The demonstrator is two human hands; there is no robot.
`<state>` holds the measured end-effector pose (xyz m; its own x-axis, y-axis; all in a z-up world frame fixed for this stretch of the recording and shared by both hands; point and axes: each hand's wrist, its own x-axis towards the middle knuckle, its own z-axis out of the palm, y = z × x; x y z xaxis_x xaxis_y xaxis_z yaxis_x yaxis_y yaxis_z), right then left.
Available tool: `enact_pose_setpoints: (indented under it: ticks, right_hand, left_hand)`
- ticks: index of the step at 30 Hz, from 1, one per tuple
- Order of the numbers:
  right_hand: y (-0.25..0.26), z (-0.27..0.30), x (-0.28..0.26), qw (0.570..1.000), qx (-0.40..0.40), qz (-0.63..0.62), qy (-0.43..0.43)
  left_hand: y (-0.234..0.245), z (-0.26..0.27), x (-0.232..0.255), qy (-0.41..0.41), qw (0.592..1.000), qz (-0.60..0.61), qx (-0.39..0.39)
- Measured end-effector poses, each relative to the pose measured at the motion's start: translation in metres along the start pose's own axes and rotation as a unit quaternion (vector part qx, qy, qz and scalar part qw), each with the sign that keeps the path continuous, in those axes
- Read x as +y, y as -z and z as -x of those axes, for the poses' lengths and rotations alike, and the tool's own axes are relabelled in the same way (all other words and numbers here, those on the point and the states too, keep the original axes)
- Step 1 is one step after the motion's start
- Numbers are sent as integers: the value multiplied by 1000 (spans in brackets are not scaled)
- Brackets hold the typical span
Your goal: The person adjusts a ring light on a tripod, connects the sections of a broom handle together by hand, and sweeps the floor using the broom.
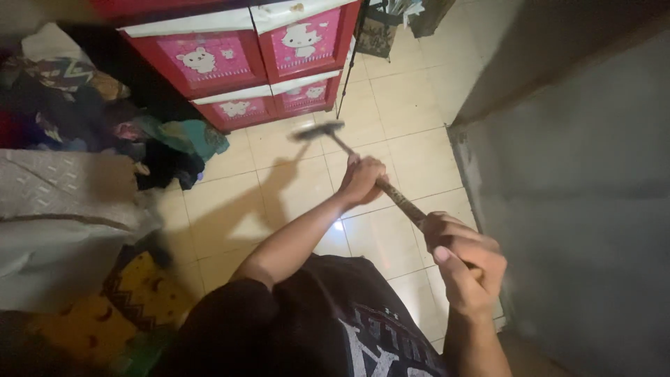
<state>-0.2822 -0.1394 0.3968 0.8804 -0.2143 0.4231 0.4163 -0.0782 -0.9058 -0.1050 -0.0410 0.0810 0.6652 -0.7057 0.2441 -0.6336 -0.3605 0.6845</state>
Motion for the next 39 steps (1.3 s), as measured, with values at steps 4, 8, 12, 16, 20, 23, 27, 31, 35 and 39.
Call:
enact_pose_setpoints:
  ticks: [4,8,12,16,20,23,27,31,35,39]
  right_hand:
    - [-11,-4,32,999,-1,37,-17]
    - [-22,-9,83,990,-45,77,-106]
    - [-4,-1,59,995,-69,38,-53]
    - [15,8,28,1000,-7,19,2]
    - [20,1,13,991,-78,-112,-4]
    - [13,-1,11,984,-108,-142,-4]
    - [14,-11,16,968,-185,-170,26]
    - [34,-17,31,935,-278,-217,40]
    - [12,5,41,968,73,-226,-78]
    - [9,-3,28,985,-26,-167,-12]
  left_hand:
    - [-9,-32,-59,11,998,-29,63]
    - [-28,-19,-104,146,986,5,-79]
    - [-9,7,-56,31,999,11,-40]
    - [25,19,-6,-1,997,73,-1]
    - [61,36,15,35,985,149,76]
    - [80,50,13,46,985,97,138]
    - [126,42,-23,20,975,53,-214]
    - [142,41,-15,44,942,126,-309]
    - [145,47,0,33,987,53,-146]
    - [135,65,10,68,992,98,-39]
